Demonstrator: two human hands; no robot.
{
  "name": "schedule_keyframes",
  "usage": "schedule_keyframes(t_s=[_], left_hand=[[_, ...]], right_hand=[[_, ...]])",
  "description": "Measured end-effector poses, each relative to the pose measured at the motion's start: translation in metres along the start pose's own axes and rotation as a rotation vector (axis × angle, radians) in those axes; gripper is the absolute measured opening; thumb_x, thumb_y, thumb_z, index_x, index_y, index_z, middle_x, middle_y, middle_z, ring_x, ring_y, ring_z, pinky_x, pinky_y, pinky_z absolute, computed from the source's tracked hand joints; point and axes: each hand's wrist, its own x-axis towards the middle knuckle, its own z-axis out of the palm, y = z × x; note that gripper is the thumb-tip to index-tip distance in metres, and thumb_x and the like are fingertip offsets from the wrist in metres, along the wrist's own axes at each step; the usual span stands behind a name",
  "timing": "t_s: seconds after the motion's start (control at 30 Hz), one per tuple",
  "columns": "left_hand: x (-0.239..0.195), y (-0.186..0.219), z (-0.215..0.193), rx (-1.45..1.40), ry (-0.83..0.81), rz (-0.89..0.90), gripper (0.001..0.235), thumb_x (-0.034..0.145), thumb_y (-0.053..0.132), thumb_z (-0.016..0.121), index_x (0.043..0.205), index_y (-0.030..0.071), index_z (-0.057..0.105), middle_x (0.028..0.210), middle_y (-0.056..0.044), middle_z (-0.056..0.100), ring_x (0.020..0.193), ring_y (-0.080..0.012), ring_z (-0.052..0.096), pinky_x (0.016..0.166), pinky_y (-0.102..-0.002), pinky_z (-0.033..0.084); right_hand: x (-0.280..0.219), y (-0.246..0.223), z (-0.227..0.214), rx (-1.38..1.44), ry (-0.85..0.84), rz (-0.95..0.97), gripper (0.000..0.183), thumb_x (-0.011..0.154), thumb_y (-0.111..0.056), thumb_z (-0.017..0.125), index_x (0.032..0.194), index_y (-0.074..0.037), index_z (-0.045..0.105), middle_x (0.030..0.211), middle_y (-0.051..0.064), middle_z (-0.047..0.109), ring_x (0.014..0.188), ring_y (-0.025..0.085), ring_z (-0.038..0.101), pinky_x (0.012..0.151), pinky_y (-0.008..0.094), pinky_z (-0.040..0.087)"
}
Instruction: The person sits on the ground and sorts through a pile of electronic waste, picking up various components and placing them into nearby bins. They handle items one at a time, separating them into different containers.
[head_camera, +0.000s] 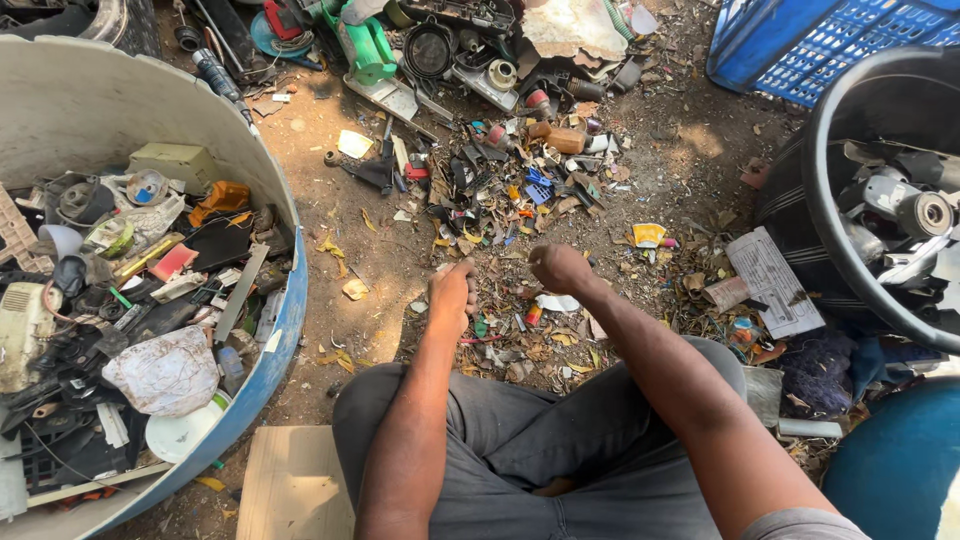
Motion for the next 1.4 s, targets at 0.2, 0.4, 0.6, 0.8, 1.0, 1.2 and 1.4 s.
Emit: schedule_keyframes(t_s=[0.2, 0.4, 0.6, 0.8, 1.0, 1.2, 1.4], left_hand=[[-0.003, -0.018, 0.004, 0.288, -0.006, -0.034, 0.021, 0.094, 0.026, 0.068, 0.103, 0.007, 0.067, 0.074, -0.002, 0.062, 0.054, -0.0106, 0.053, 0.043, -0.025, 0.042], [-0.035, 0.018, 0.019, 0.215, -0.045, -0.241, 0.037, 0.103, 0.041, 0.053, 0.106, 0.006, 0.065, 0.079, -0.002, 0.058, 0.061, -0.0121, 0.059, 0.049, -0.028, 0.051], [-0.017, 0.004, 0.009, 0.165, -0.091, -0.157, 0.040, 0.100, 0.042, 0.065, 0.101, 0.003, 0.068, 0.072, 0.000, 0.054, 0.052, -0.0097, 0.046, 0.042, -0.026, 0.032], [0.011, -0.013, -0.004, 0.149, 0.068, 0.014, 0.030, 0.091, 0.030, 0.078, 0.094, 0.004, 0.063, 0.071, -0.002, 0.052, 0.051, -0.0151, 0.044, 0.041, -0.032, 0.033], [-0.012, 0.018, 0.008, -0.012, 0.070, -0.200, 0.041, 0.096, 0.046, 0.064, 0.092, 0.006, 0.063, 0.075, -0.006, 0.060, 0.062, -0.0196, 0.062, 0.045, -0.034, 0.051], [-0.012, 0.009, 0.003, -0.010, -0.045, -0.272, 0.032, 0.094, 0.040, 0.066, 0.091, 0.008, 0.064, 0.078, -0.007, 0.064, 0.064, -0.0192, 0.065, 0.044, -0.030, 0.047], [0.008, -0.008, -0.007, 0.009, -0.084, -0.039, 0.034, 0.093, 0.035, 0.072, 0.082, 0.004, 0.063, 0.081, -0.012, 0.061, 0.055, -0.0200, 0.058, 0.040, -0.033, 0.038]], right_hand=[[-0.024, 0.000, 0.016, 0.017, -0.100, 0.124, 0.048, 0.095, -0.053, 0.068, 0.114, -0.008, 0.069, 0.103, 0.011, 0.074, 0.086, 0.021, 0.067, 0.076, 0.038, 0.057], [-0.035, -0.016, -0.015, 0.355, 0.012, -0.071, 0.034, 0.091, -0.027, 0.071, 0.119, -0.009, 0.066, 0.111, 0.010, 0.070, 0.095, 0.022, 0.071, 0.079, 0.039, 0.063], [-0.006, 0.041, -0.018, 0.131, 0.259, 0.153, 0.036, 0.095, -0.021, 0.066, 0.128, -0.008, 0.060, 0.112, 0.013, 0.067, 0.099, 0.023, 0.068, 0.081, 0.040, 0.061], [0.017, 0.073, -0.005, -0.149, 0.124, 0.341, 0.013, 0.100, -0.016, 0.062, 0.103, -0.003, 0.065, 0.086, 0.011, 0.068, 0.070, 0.018, 0.062, 0.059, 0.035, 0.059], [-0.006, 0.010, -0.013, 0.757, 0.018, -0.008, 0.016, 0.095, -0.013, 0.066, 0.105, -0.005, 0.074, 0.090, 0.006, 0.073, 0.065, 0.012, 0.064, 0.057, 0.030, 0.058], [-0.028, -0.009, 0.001, 0.359, -0.011, -0.201, 0.024, 0.093, -0.017, 0.068, 0.116, -0.011, 0.071, 0.096, 0.013, 0.074, 0.073, 0.016, 0.067, 0.060, 0.028, 0.058], [-0.040, -0.011, 0.024, -0.252, -0.214, -0.125, 0.020, 0.106, -0.023, 0.057, 0.112, -0.014, 0.074, 0.141, 0.009, 0.050, 0.078, 0.013, 0.071, 0.067, 0.035, 0.061]])
